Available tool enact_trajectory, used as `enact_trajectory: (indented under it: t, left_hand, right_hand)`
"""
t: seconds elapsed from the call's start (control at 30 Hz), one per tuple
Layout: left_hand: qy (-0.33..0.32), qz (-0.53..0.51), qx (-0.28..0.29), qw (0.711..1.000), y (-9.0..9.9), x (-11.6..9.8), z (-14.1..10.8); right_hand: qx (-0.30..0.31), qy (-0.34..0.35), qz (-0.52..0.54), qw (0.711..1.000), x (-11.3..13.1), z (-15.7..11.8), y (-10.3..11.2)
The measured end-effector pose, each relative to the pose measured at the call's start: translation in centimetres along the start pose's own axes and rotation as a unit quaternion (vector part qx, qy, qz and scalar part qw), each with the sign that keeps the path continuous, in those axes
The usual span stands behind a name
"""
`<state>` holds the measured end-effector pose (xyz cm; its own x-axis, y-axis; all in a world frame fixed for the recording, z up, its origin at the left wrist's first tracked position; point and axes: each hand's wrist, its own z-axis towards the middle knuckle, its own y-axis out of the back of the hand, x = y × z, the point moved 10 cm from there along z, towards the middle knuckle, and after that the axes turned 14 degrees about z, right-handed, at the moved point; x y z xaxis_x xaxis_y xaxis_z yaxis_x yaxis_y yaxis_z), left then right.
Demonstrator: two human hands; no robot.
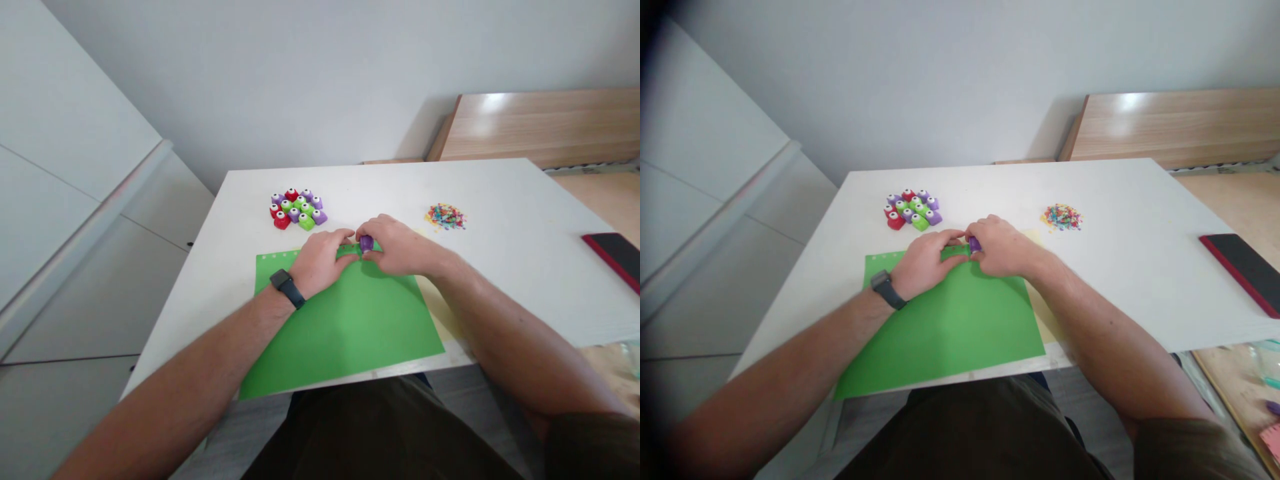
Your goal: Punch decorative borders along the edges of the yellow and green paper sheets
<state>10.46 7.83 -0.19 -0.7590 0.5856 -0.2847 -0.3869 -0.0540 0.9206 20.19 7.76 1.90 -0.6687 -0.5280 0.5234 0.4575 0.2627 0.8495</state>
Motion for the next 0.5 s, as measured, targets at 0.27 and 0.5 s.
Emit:
enact_trajectory:
  t: [0.27, 0.5]
  left_hand:
    - [0.017, 0.002, -0.006, 1.000, 0.32, 0.51, -0.15]
    - [0.021, -0.007, 0.006, 1.000, 0.57, 0.69, -0.23]
  right_hand:
    - [0.009, -0.020, 0.000, 1.000, -0.36, -0.10, 0.27]
    - [0.009, -0.027, 0.011, 1.000, -0.08, -0.15, 0.47]
